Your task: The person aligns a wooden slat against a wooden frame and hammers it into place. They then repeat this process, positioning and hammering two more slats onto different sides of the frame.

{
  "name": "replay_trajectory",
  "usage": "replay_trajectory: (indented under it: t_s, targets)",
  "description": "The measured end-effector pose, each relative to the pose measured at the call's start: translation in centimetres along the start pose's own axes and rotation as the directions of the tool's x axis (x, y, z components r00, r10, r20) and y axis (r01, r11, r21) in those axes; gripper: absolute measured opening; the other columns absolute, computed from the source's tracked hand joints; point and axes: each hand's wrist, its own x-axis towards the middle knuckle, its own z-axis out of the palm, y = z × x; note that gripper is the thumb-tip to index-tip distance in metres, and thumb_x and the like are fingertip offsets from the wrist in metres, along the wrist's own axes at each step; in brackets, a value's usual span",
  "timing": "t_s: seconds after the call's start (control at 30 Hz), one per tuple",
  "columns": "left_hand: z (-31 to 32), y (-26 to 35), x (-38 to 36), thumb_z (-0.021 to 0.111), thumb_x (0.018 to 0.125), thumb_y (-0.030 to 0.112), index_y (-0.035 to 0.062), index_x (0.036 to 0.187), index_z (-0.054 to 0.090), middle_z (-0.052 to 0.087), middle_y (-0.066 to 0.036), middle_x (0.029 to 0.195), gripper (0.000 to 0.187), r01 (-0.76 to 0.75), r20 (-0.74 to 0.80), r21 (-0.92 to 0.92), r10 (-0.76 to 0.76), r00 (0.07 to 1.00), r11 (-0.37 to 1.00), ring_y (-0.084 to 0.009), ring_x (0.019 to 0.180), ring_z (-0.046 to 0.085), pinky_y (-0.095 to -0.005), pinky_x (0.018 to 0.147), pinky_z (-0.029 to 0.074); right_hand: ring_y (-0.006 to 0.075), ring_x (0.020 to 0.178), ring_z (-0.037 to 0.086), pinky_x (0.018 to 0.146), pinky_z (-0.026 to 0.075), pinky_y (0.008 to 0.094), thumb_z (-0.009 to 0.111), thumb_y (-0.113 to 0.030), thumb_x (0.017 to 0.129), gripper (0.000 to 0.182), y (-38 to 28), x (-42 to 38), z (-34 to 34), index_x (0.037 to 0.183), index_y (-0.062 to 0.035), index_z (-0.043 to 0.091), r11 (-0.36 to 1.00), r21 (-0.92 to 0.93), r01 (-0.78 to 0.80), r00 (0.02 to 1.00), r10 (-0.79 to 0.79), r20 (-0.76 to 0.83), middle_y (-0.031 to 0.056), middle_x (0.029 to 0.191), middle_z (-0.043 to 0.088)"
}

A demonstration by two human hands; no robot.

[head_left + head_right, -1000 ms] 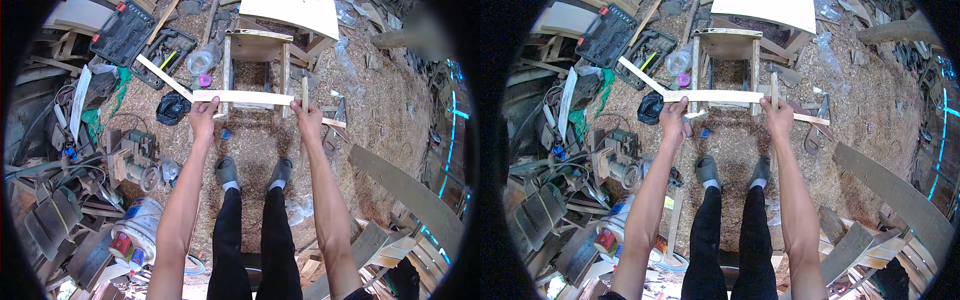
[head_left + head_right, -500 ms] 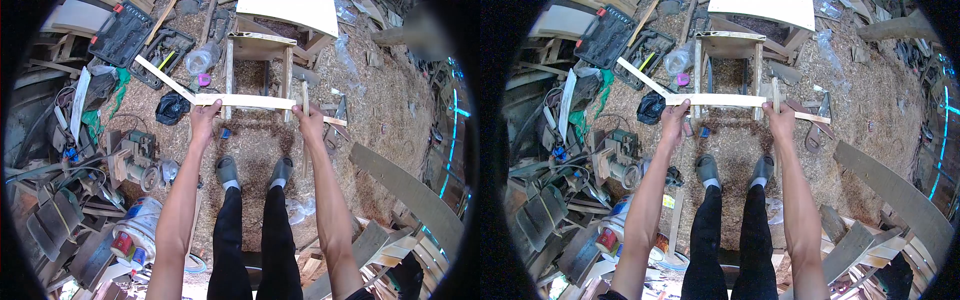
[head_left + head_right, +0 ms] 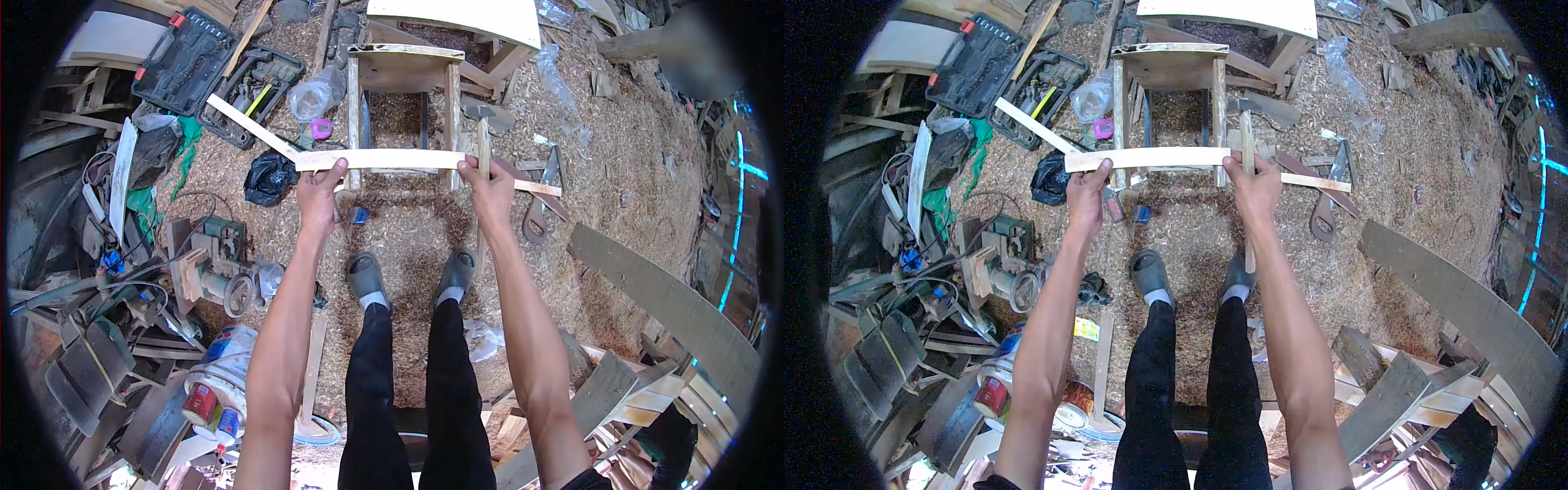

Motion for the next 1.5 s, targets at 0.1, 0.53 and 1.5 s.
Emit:
replay_trajectory:
  t_s: [0.1, 0.53, 1.5]
  targets:
    - [0.1, 0.1, 0.0, 0.076, 0.081, 0.014, -0.0007, 0.107, 0.059, 0.067, -0.008, 0.096, 0.034, -0.013, -0.032, -0.027, 0.013, 0.999, 1.0, -0.0133, 0.086, 0.062, -0.0284, 0.076, 0.047, 0.0137, 0.075, 0.063, 0.072, 0.047, 0.028, 0.074, -0.019, 0.078, 0.025, -0.5, -0.1, 0.3, 0.099, -0.0052, 0.074, 0.999, 0.035, -0.002, 1.0, 0.002, 0.011, 0.0078, 0.081, 0.071]
    - [0.4, -0.1, -0.5, 0.078, 0.079, 0.025, 0.0034, 0.104, 0.061, 0.059, 0.001, 0.083, 0.037, 0.03, -0.092, 0.077, -0.023, 0.996, 0.997, -0.008, 0.068, 0.047, -0.0244, 0.054, 0.039, 0.0115, 0.074, 0.061, 0.07, 0.046, 0.0243, 0.074, -0.015, 0.079, 0.026, -1.3, -0.2, -0.5, 0.1, 0.0001, 0.073, 0.988, 0.076, -0.138, 0.988, 0.132, 0.074, 0.0071, 0.082, 0.07]
    - [0.8, -0.3, -0.4, 0.079, 0.079, 0.02, 0.0066, 0.099, 0.063, 0.06, 0.004, 0.079, 0.029, 0.05, -0.108, 0.0, -0.05, 0.993, 0.999, -0.006, 0.068, 0.051, -0.0231, 0.061, 0.039, 0.0123, 0.076, 0.062, 0.074, 0.047, 0.0263, 0.074, -0.017, 0.08, 0.026, -0.4, 0.2, -0.4, 0.1, -0.0006, 0.073, 0.983, 0.054, -0.178, 0.983, 0.174, 0.064, 0.0074, 0.084, 0.071]
